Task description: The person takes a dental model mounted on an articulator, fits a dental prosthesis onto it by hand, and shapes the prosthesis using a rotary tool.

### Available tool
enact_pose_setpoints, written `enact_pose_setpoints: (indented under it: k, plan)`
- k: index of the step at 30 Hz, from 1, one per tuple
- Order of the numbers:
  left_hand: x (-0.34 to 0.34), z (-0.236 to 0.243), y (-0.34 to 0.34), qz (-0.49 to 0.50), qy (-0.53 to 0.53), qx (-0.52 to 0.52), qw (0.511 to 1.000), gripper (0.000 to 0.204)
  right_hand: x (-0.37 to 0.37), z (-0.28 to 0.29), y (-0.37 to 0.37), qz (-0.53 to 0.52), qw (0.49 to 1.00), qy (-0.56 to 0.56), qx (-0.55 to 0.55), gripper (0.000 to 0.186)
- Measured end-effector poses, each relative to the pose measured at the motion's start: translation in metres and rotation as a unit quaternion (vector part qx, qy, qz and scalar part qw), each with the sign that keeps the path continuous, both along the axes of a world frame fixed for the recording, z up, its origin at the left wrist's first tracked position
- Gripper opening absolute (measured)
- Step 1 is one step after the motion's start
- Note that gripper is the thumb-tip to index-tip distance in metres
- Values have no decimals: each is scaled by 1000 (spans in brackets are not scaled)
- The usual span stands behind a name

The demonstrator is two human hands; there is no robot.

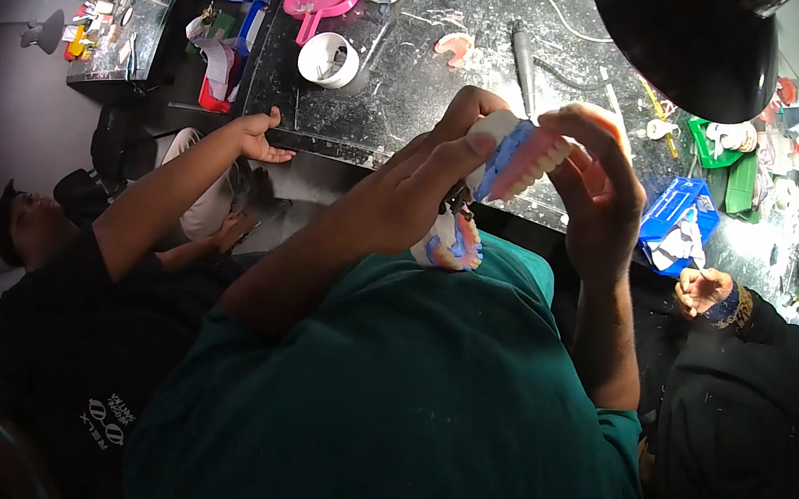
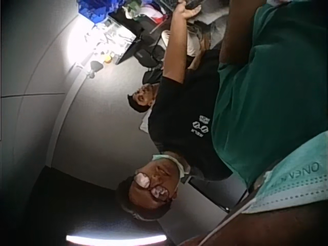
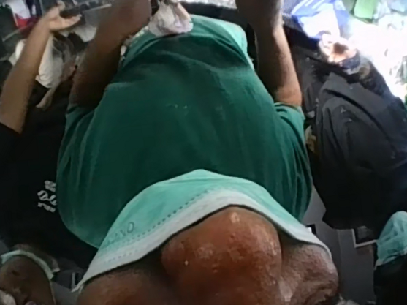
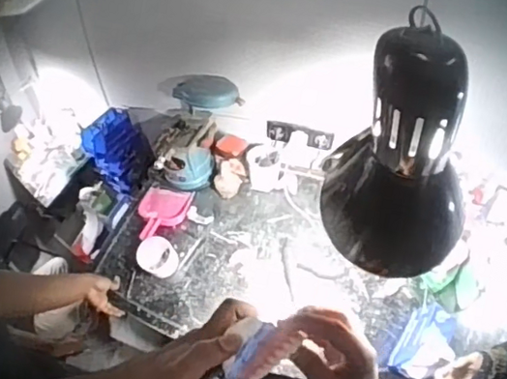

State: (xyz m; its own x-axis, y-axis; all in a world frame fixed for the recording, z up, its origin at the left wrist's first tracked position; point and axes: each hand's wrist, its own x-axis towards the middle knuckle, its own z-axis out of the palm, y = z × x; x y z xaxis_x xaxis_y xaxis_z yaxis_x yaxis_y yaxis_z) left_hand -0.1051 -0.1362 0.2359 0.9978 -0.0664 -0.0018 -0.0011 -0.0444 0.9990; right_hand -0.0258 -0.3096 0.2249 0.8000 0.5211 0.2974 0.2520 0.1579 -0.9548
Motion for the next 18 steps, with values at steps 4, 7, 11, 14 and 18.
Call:
enact_pose_setpoints:
  k: [4,7,11,14,18]
  plan:
    - [1,2,-2,2,7,5,1000,44,-7,-5,1,-38,999,2,18,31]
    - [2,4,0,-17,-39,41,998,26,-14,-10,2,-87,995,-45,-2,30]
    - [2,-4,-3,8,-107,101,989,31,-25,-2,0,-67,998,-1,23,45]
    - [-1,2,-4,16,-51,84,995,32,-32,0,3,-22,997,35,67,60]
    - [-3,3,-7,32,-24,68,997,32,-32,4,5,-22,998,51,27,65]
